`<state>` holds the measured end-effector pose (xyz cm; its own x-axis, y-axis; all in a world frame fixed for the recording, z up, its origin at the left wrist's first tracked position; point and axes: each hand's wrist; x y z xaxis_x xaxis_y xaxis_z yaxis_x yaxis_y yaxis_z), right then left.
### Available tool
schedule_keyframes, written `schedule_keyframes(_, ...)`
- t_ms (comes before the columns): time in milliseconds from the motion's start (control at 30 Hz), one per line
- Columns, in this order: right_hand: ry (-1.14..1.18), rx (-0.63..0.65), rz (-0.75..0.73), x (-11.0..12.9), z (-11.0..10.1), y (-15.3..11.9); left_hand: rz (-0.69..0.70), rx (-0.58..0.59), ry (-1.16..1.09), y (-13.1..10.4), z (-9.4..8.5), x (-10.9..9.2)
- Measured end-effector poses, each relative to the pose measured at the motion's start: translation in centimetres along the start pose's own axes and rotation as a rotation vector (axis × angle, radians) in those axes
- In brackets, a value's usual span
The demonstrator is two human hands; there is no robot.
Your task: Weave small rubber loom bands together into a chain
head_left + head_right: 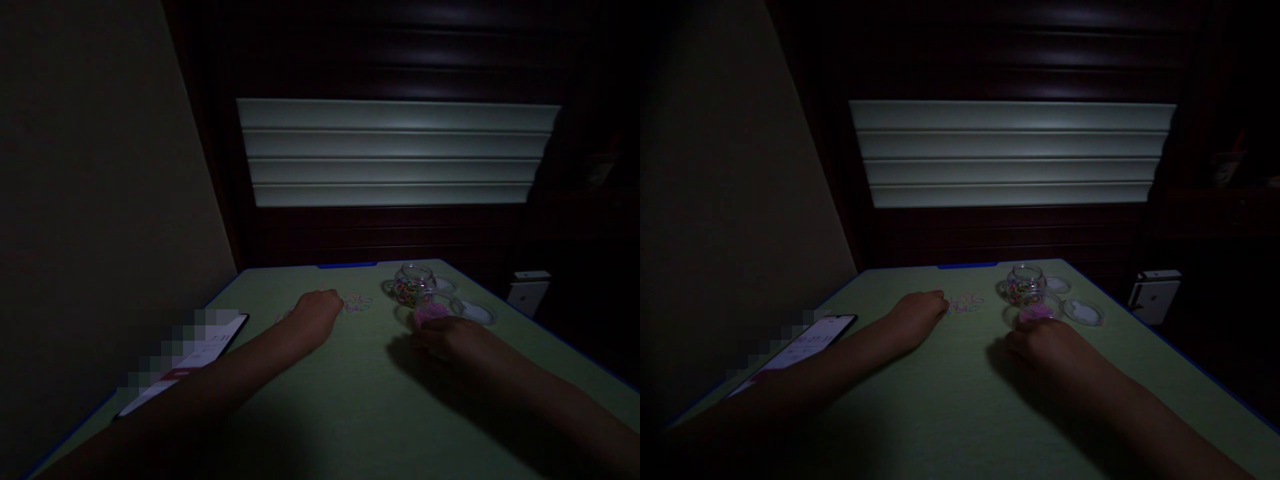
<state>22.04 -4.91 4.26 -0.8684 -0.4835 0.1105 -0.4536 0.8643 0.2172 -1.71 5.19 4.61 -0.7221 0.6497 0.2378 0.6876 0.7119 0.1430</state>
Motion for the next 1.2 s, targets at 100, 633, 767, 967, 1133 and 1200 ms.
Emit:
schedule_keyframes(100, -0.011, -0.004, -0.010, 0.0, 0.1, 0.1, -0.011, 0.004, 0.004, 0.0, -0.1, -0.1)
schedule_keyframes(633, -0.027, -0.016, -0.005, 0.1, 0.2, 0.0, 0.000, 0.041, 0.046, -0.1, -0.1, -0.2)
schedule_keyframes(767, -0.019, -0.023, -0.008, 0.1, 0.1, 0.1, 0.000, 0.044, 0.026, -0.2, -0.6, -0.4)
schedule_keyframes(967, -0.018, -0.016, -0.026, 0.1, 0.1, 0.1, 0.018, 0.013, 0.010, -0.1, -0.8, -0.6)
schedule_keyframes(1133, -0.009, -0.011, -0.006, 0.4, -0.1, 0.0, 0.051, -0.051, -0.055, -0.3, -0.7, -1.2)
schedule_keyframes(1200, -0.016, 0.001, -0.009, 0.4, -0.2, 0.1, 0.062, -0.081, -0.123, -0.5, -0.7, -1.7)
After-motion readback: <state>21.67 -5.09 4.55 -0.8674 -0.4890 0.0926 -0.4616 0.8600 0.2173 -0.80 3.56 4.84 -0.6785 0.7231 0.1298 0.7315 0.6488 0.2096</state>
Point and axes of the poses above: each hand's wrist, its own y-axis towards the middle knuckle, its own z-axis out of the palm, x = y × z, and after that the axes turned 5 degrees about z, right-handed
